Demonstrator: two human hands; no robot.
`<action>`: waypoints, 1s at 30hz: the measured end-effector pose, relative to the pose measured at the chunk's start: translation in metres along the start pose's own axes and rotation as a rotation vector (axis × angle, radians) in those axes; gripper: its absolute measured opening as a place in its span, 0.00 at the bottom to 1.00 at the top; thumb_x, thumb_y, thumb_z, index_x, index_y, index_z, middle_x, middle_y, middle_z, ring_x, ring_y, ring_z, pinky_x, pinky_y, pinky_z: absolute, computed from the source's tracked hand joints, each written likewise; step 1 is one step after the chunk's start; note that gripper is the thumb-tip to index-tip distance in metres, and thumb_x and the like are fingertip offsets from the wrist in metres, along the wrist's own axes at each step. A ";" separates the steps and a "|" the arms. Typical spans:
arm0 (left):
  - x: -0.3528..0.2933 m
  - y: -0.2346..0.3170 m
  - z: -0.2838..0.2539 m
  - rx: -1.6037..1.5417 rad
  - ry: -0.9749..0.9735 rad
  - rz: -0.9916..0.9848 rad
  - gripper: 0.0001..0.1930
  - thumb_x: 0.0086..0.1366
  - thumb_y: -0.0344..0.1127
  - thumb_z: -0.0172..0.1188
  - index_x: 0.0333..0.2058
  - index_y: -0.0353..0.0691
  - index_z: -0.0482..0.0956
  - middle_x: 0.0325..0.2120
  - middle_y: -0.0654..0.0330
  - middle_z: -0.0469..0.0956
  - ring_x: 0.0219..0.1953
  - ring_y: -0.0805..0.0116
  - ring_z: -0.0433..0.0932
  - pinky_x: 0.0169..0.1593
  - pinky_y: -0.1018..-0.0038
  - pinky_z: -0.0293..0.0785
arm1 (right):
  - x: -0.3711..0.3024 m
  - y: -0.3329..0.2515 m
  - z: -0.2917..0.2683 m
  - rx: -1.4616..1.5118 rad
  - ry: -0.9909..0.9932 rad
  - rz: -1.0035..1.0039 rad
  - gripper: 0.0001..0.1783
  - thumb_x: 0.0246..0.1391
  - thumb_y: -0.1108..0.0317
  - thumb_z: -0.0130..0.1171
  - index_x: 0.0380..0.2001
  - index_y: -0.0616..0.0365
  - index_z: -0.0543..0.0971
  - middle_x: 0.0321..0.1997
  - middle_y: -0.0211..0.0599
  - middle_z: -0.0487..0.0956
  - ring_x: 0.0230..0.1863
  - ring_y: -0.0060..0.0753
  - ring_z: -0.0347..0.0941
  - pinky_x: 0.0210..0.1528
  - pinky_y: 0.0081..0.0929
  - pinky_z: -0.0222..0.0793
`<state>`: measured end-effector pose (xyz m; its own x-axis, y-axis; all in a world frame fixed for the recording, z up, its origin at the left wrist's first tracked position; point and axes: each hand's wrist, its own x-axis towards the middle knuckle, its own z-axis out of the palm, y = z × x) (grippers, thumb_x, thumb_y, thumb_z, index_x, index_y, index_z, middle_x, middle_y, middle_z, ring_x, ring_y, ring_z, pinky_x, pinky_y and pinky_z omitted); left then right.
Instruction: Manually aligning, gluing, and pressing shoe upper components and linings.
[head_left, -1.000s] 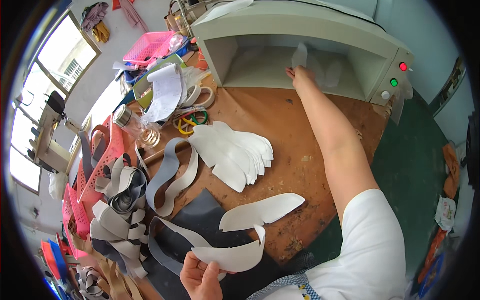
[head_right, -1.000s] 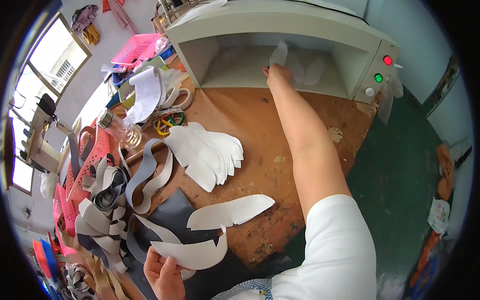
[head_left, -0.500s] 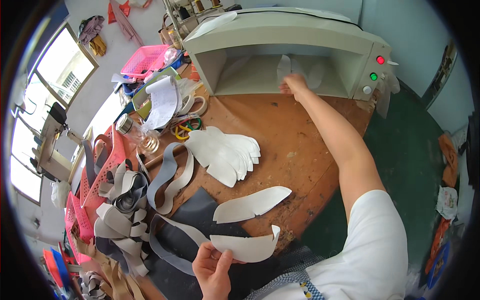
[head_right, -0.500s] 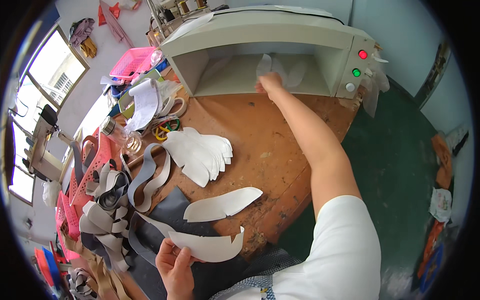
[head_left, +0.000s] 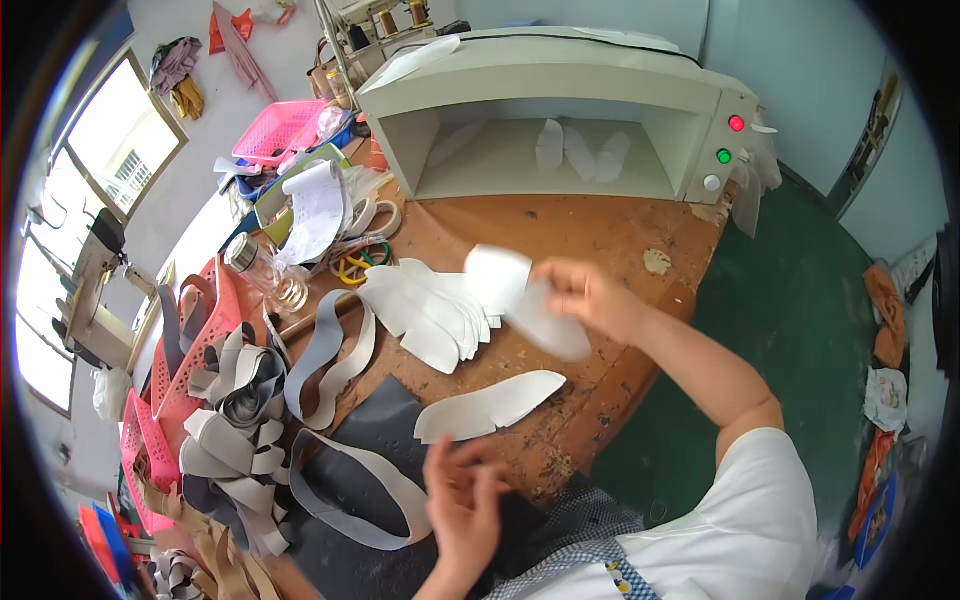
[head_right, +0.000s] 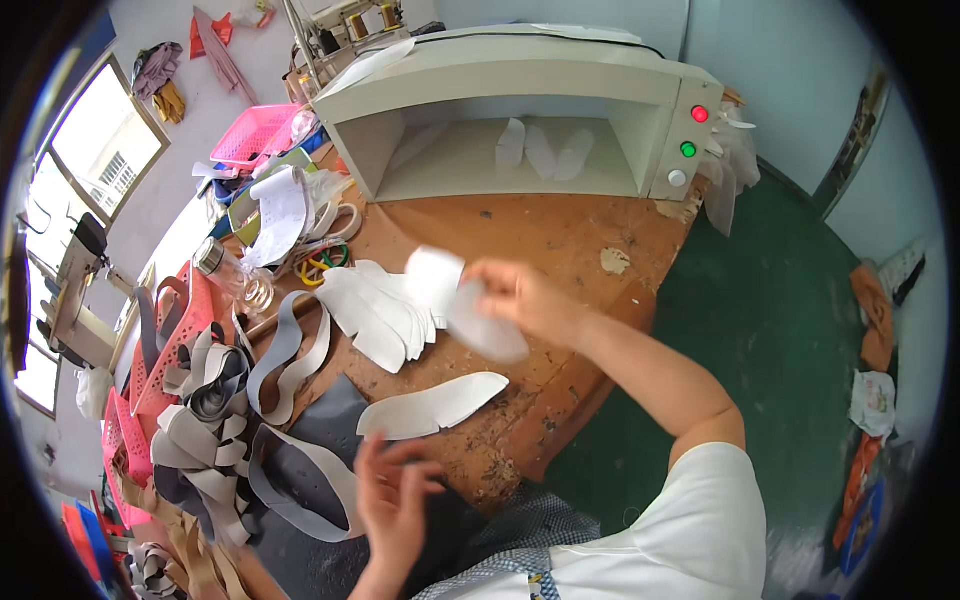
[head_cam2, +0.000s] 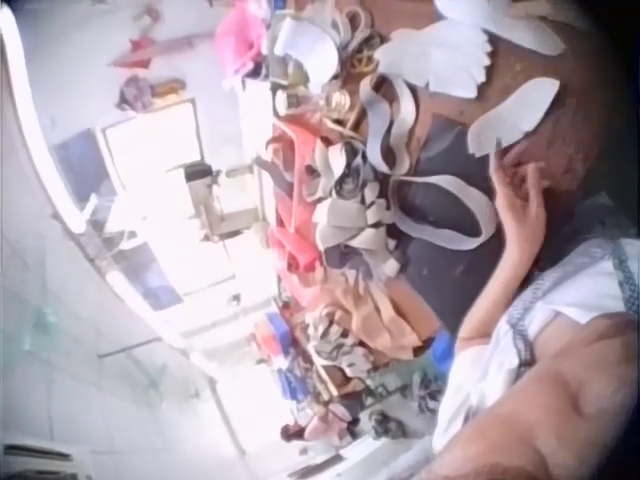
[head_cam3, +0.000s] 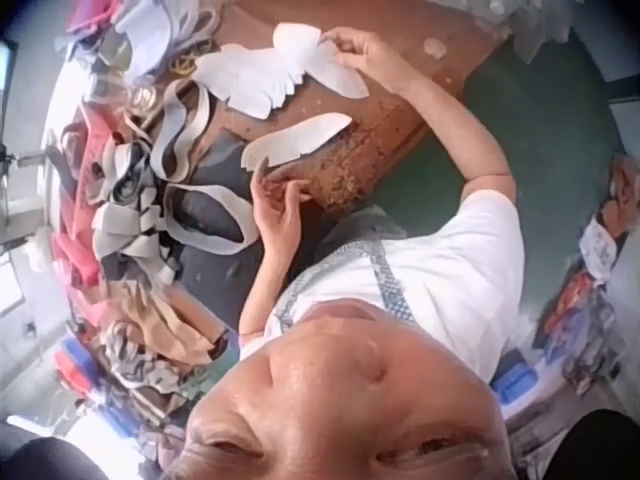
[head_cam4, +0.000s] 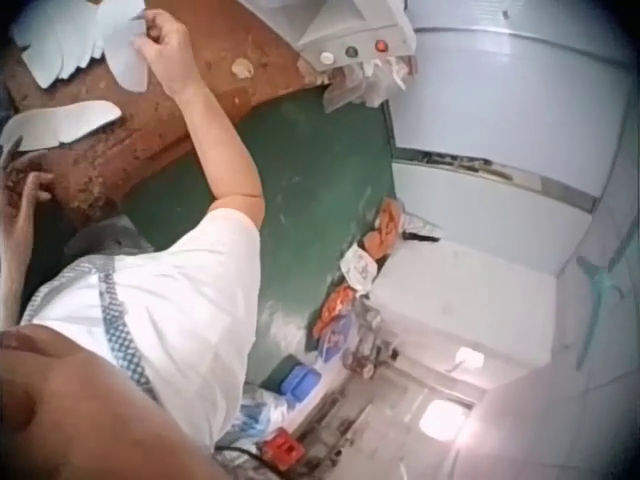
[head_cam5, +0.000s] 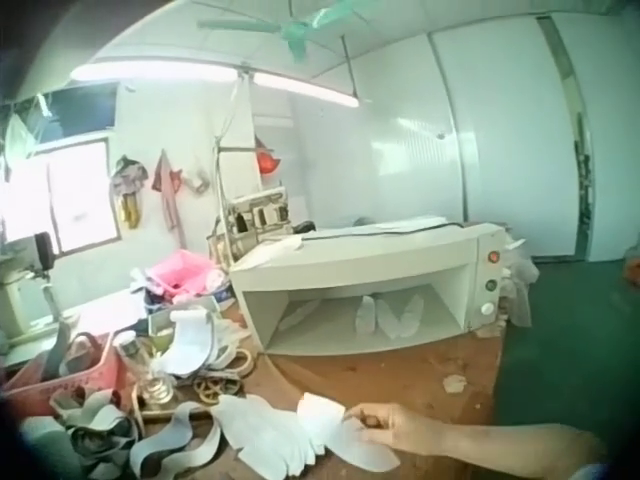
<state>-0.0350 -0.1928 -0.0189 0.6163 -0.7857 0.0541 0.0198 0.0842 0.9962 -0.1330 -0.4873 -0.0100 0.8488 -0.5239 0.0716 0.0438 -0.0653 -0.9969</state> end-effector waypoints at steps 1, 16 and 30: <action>-0.005 -0.012 0.003 0.030 -0.123 -0.112 0.21 0.71 0.23 0.52 0.61 0.34 0.63 0.45 0.49 0.79 0.40 0.66 0.83 0.36 0.77 0.81 | 0.022 0.015 -0.021 -0.035 0.095 -0.029 0.18 0.59 0.78 0.55 0.53 0.55 0.75 0.43 0.25 0.78 0.42 0.19 0.74 0.49 0.23 0.70; -0.007 -0.053 0.007 0.186 -0.343 -0.243 0.08 0.70 0.23 0.54 0.45 0.29 0.76 0.32 0.57 0.82 0.28 0.77 0.83 0.28 0.82 0.79 | 0.318 0.100 -0.145 -0.948 0.902 0.301 0.17 0.53 0.61 0.64 0.42 0.62 0.81 0.47 0.56 0.80 0.51 0.55 0.77 0.48 0.47 0.76; -0.009 -0.049 0.004 0.200 -0.369 -0.224 0.09 0.69 0.24 0.55 0.46 0.30 0.76 0.31 0.57 0.81 0.28 0.75 0.84 0.28 0.81 0.79 | 0.223 0.081 -0.165 -1.623 0.529 0.207 0.15 0.54 0.61 0.59 0.39 0.60 0.82 0.39 0.51 0.83 0.43 0.55 0.80 0.46 0.46 0.77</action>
<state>-0.0445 -0.1926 -0.0680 0.2927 -0.9392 -0.1797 -0.0539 -0.2038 0.9775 -0.0272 -0.7496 -0.0697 0.5036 -0.8136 0.2904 -0.8554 -0.5167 0.0359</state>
